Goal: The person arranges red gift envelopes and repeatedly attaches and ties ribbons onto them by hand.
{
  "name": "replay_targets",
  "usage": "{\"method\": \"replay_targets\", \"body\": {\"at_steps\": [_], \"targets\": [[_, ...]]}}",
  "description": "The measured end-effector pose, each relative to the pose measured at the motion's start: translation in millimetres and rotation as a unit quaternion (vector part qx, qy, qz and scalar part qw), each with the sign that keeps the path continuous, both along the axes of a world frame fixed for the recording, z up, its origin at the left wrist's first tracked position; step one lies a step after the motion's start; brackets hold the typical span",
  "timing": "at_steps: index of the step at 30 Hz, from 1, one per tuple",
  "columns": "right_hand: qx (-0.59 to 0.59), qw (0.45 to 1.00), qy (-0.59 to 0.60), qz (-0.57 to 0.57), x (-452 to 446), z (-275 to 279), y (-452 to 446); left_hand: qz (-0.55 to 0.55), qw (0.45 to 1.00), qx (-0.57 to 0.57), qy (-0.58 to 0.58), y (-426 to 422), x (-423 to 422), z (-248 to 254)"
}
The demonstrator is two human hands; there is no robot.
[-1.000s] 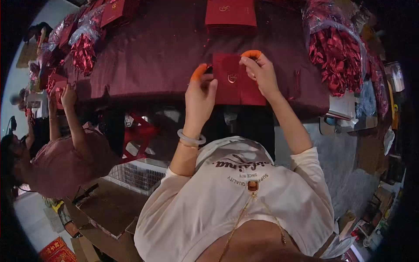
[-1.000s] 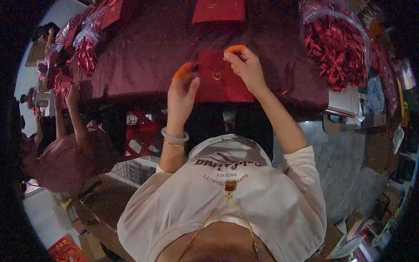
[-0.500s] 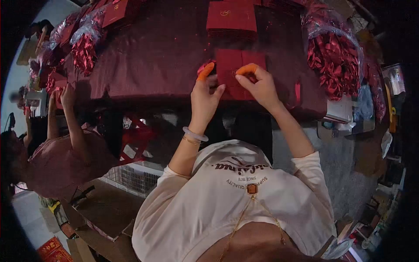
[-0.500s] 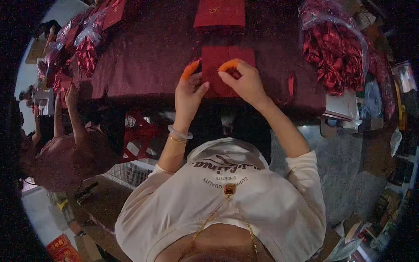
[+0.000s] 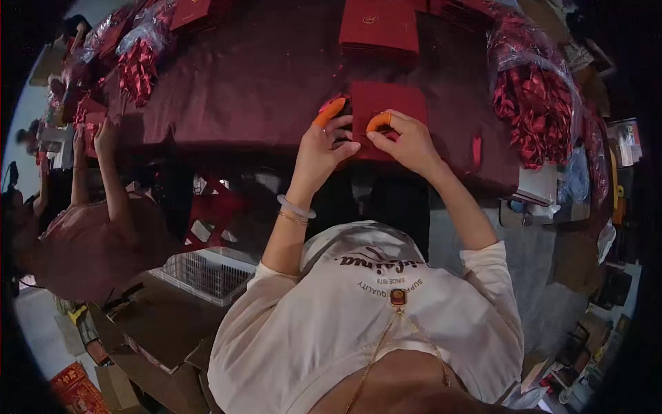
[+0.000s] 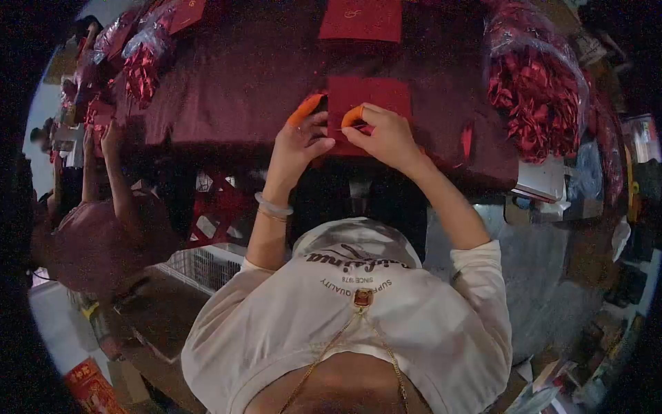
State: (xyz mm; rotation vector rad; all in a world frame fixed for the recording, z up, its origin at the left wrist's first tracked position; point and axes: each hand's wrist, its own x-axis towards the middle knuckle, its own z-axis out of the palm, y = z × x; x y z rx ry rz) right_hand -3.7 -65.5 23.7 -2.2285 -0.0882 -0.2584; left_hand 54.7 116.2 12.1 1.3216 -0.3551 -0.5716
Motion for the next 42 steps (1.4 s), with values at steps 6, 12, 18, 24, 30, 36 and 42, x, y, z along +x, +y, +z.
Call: {"method": "replay_targets", "body": {"at_steps": [6,12,18,24,30,36,42], "targets": [[-0.011,0.999,0.036,-0.034,1.8,0.4,1.1,0.001,1.0,-0.009,-0.003,0.7,-1.1,-0.6],[-0.073,0.997,0.014,0.004,-2.4,7.0,1.1,0.005,1.0,0.006,-0.011,-0.5,-2.0,1.5],[-0.122,0.99,0.065,0.032,5.1,18.8,0.3,0.004,1.0,-0.001,-0.021,-0.6,-2.4,-6.7],[-0.371,0.926,-0.05,0.056,3.2,24.0,22.0,0.0,0.999,0.024,-0.029,-1.1,-0.4,-3.5],[-0.321,0.938,-0.115,0.067,0.5,15.1,11.0,-0.004,1.0,-0.012,-0.014,1.0,-0.5,-4.2],[-0.033,0.998,0.034,0.029,5.7,5.1,-3.7,0.0,0.999,-0.049,0.013,1.0,-1.5,-6.6],[0.012,0.986,0.152,0.066,9.7,13.8,-9.0,-0.003,0.998,-0.051,0.021,1.7,-3.4,-2.1]]}}
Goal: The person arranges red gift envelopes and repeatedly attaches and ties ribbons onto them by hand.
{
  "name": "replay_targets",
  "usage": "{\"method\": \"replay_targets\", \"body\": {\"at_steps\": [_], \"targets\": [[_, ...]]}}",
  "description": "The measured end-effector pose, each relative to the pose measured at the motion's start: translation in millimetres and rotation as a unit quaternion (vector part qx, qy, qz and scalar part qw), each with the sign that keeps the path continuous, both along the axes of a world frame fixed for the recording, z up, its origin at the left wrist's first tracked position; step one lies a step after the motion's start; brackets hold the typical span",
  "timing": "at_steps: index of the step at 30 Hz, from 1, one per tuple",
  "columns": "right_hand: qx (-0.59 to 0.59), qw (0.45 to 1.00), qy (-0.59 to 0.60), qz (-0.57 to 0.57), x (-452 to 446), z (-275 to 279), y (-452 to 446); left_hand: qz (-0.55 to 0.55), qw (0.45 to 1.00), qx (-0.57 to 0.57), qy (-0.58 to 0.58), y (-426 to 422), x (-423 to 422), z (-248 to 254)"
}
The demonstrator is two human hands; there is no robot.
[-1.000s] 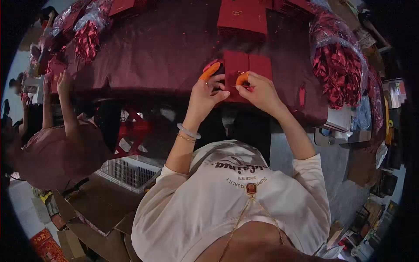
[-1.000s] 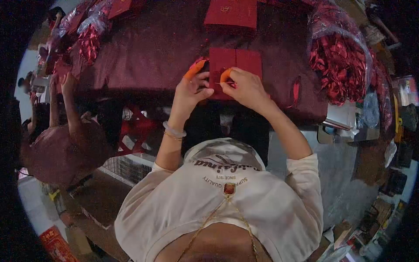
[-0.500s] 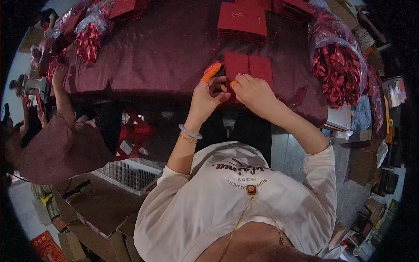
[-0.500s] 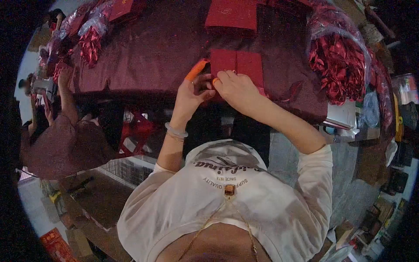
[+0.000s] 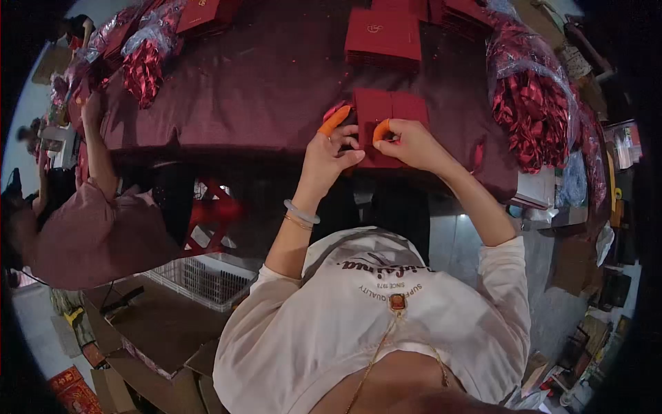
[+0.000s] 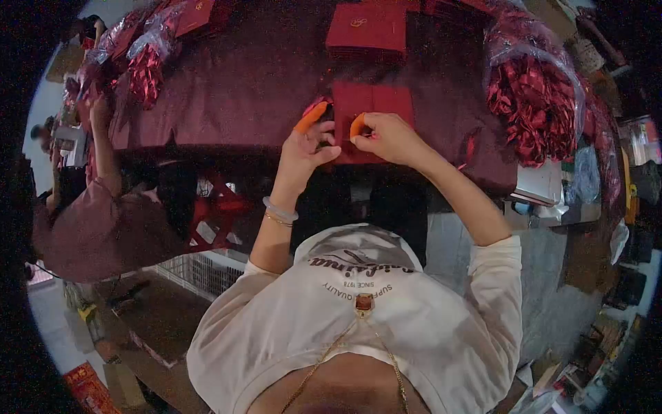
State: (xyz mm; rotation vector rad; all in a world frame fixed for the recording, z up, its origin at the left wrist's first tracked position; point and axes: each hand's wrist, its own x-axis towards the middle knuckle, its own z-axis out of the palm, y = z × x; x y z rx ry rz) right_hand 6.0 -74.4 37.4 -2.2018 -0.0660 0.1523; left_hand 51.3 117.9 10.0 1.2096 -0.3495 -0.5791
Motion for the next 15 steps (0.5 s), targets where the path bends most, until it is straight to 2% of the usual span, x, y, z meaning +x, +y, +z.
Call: {"method": "replay_targets", "body": {"at_steps": [2,3,6,7,9,13,15], "targets": [[-0.065,0.995,-0.074,0.032,0.0,-3.7,1.0,0.005,1.0,0.002,0.003,0.6,-0.2,-1.0],[-0.066,0.995,-0.074,0.032,-1.1,-2.8,2.0,0.003,1.0,-0.006,0.001,0.5,0.3,-3.2],[-0.214,0.957,-0.186,0.068,-8.7,0.7,9.9,-0.003,1.0,-0.01,-0.001,-0.6,2.3,-7.7],[-0.213,0.957,-0.186,0.067,-9.7,-1.9,12.0,-0.007,1.0,-0.006,-0.001,-0.7,2.8,-8.0],[-0.318,0.887,-0.318,0.103,-10.1,-7.4,15.8,-0.01,1.0,0.009,-0.007,-0.6,2.7,-6.0],[-0.397,0.865,-0.269,0.146,-8.4,10.7,21.5,-0.005,1.0,0.027,-0.011,-0.9,0.5,-1.9],[-0.292,0.931,-0.182,0.124,1.3,13.7,13.3,-0.006,1.0,0.012,-0.009,-0.6,1.2,-7.4]]}}
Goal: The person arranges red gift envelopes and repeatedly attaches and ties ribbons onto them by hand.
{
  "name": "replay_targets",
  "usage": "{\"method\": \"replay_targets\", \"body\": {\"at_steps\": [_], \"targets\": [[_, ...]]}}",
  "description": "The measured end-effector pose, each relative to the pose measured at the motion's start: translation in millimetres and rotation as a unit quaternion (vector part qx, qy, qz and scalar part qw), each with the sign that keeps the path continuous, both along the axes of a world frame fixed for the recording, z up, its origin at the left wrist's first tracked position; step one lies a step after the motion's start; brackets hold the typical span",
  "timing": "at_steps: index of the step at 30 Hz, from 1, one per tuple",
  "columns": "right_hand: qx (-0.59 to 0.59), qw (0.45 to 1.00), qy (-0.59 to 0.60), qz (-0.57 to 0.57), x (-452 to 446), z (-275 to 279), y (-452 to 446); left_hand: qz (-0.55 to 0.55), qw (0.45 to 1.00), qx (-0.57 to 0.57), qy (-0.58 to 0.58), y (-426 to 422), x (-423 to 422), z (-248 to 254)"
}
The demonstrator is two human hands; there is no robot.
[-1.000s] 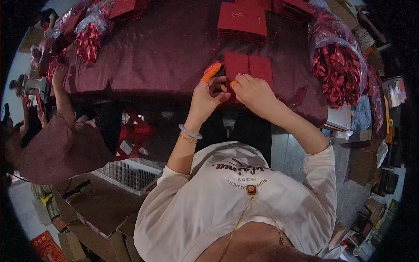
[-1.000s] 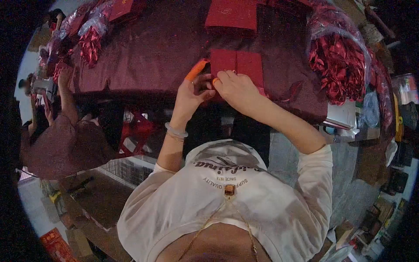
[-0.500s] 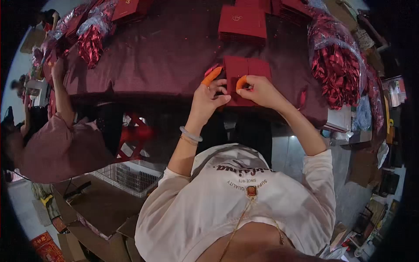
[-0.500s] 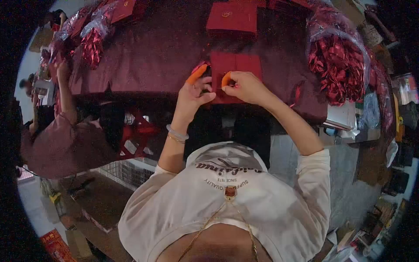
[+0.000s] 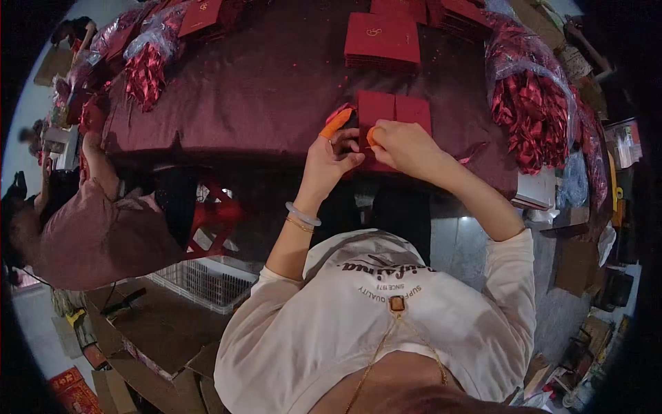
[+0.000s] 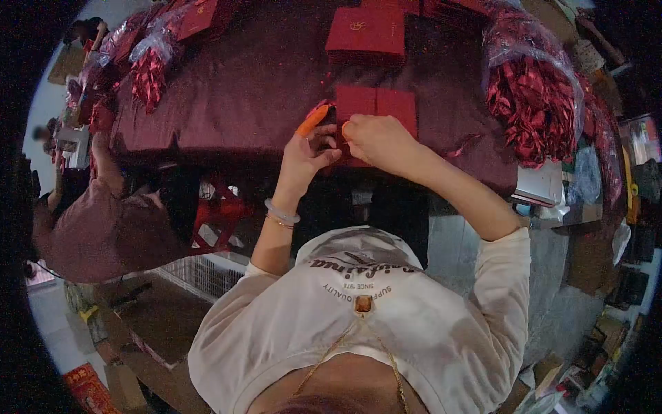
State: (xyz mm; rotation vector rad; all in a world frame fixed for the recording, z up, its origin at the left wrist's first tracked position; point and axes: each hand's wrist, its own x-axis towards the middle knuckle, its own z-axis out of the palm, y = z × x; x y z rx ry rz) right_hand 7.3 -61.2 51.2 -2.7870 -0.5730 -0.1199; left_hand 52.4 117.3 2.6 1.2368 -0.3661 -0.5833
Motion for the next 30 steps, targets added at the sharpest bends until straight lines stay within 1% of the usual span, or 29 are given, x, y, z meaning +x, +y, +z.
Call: {"method": "replay_targets", "body": {"at_steps": [1,2,4,8,10,11,13,14,16,17,19,20,22,23,24,25,26,27,29,30], "targets": [[0.055,0.995,0.068,-0.041,3.6,3.1,-1.5,-0.002,1.0,-0.016,0.002,-0.1,0.4,-0.5],[0.055,0.995,0.067,-0.041,5.4,-0.1,-3.1,-0.002,1.0,-0.016,0.001,-0.1,0.3,0.0],[0.165,0.965,0.171,-0.114,6.7,-8.2,-5.7,0.004,1.0,-0.008,-0.006,-0.2,-1.2,2.3],[0.209,0.953,0.176,-0.134,2.5,-8.2,-4.1,0.003,1.0,-0.014,0.006,-0.2,1.1,0.4],[0.173,0.972,0.088,-0.136,-2.2,-11.2,1.0,0.002,1.0,-0.011,-0.003,-1.4,2.6,0.9],[0.116,0.985,0.03,-0.125,-6.1,-14.4,5.7,0.002,1.0,-0.012,-0.004,-1.8,3.2,1.7],[-0.018,0.992,-0.07,-0.1,-13.5,-19.3,16.3,-0.002,1.0,0.005,-0.02,-1.3,4.0,3.7],[-0.018,0.992,-0.072,-0.1,-15.0,-18.3,16.5,-0.003,1.0,0.005,-0.021,-1.9,3.7,3.3],[-0.107,0.989,-0.1,-0.001,-16.0,-14.3,16.1,0.009,1.0,0.01,-0.019,-2.9,3.5,1.2],[-0.107,0.989,-0.102,-0.001,-15.2,-12.3,15.1,0.01,1.0,0.01,-0.021,-2.9,3.5,0.8],[-0.145,0.976,-0.141,0.085,-11.2,-9.1,11.2,0.013,1.0,0.011,-0.021,-2.2,2.9,0.7],[-0.144,0.975,-0.143,0.085,-7.4,-14.2,7.5,0.014,1.0,0.012,-0.022,-2.7,1.6,1.5],[-0.072,0.985,-0.147,0.057,1.1,-22.5,4.2,0.003,1.0,0.004,-0.029,-5.8,-1.3,3.1],[-0.02,0.999,-0.037,-0.009,-1.2,-15.1,4.4,0.013,0.998,0.007,-0.053,-7.3,-3.1,2.1],[-0.019,0.999,-0.04,-0.01,-0.5,-15.5,3.8,0.011,0.998,0.008,-0.056,-7.4,-3.0,1.3],[0.061,0.997,-0.024,-0.044,-0.2,-16.7,1.3,0.016,0.998,-0.004,-0.056,-7.8,-2.8,0.4],[0.14,0.987,-0.007,-0.076,-1.0,-16.9,-0.9,0.021,0.998,-0.016,-0.054,-7.9,-3.5,-0.4],[0.14,0.987,-0.007,-0.076,-2.8,-15.3,-3.0,0.021,0.998,-0.016,-0.053,-7.2,-4.2,-0.4],[0.257,0.956,0.084,-0.11,-4.6,-6.6,-7.9,0.024,0.997,-0.028,-0.06,-5.7,-1.2,2.4],[0.294,0.948,0.082,-0.085,-5.3,-16.2,-15.1,0.025,0.997,-0.03,-0.063,-4.7,2.5,3.4]]}}
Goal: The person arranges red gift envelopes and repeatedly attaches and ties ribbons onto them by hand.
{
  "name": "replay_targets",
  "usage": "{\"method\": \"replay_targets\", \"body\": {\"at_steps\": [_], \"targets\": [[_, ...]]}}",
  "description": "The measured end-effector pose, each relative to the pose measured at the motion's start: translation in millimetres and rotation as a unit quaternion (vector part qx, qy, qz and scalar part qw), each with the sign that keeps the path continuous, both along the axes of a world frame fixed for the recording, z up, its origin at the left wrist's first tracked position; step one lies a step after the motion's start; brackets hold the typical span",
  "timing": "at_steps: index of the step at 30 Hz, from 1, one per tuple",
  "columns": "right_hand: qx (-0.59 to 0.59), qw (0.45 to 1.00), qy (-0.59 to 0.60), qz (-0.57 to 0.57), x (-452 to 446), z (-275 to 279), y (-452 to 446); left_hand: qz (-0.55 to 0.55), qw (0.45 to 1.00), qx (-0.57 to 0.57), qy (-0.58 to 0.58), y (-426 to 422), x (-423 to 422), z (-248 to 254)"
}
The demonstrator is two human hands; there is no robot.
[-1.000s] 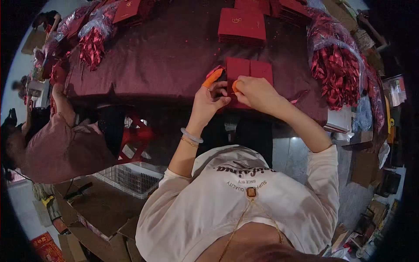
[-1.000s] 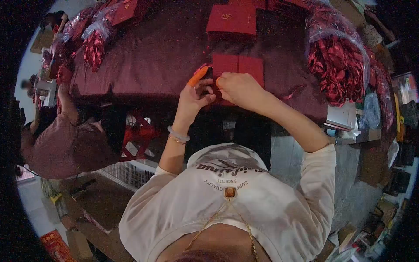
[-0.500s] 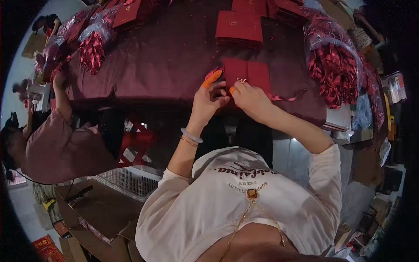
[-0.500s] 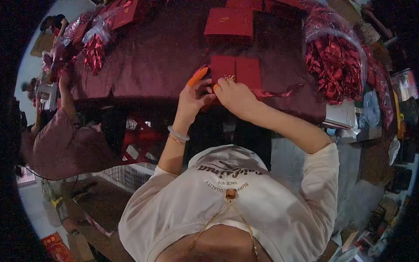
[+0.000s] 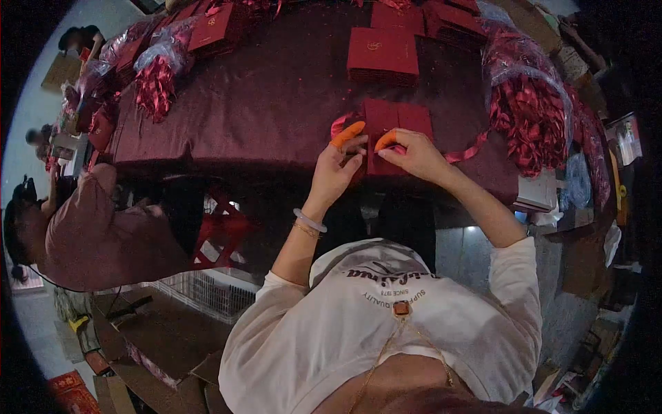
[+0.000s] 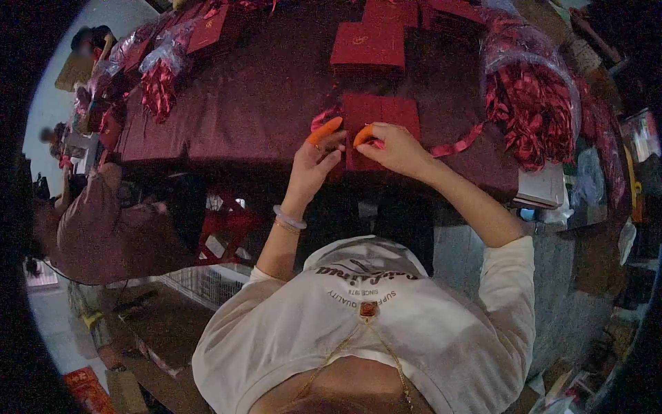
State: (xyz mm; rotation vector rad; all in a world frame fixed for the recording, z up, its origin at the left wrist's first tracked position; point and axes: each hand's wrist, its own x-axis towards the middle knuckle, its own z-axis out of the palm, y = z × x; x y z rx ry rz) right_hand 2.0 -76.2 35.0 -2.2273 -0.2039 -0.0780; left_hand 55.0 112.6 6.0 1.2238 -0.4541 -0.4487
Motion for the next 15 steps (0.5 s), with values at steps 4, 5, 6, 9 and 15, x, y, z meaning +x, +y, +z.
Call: {"method": "replay_targets", "body": {"at_steps": [4,5,6,9,15], "targets": [[0.075,0.997,0.025,-0.014,-4.9,-18.1,-6.9,-0.014,0.963,0.194,-0.184,-2.3,4.4,7.7],[0.082,0.996,0.021,-0.023,-6.4,-17.8,-5.0,-0.008,0.952,0.24,-0.191,-4.4,2.1,14.5],[0.089,0.995,0.016,-0.032,-8.4,-17.9,-2.6,-0.003,0.938,0.287,-0.196,-5.7,0.6,17.9],[-0.032,0.994,-0.097,-0.023,-16.5,-18.4,4.7,0.011,0.93,0.3,-0.214,-9.6,0.4,16.1],[0.055,0.998,0.035,-0.014,-14.4,-11.3,-3.5,-0.042,0.873,0.351,-0.337,-11.3,11.9,20.9]]}}
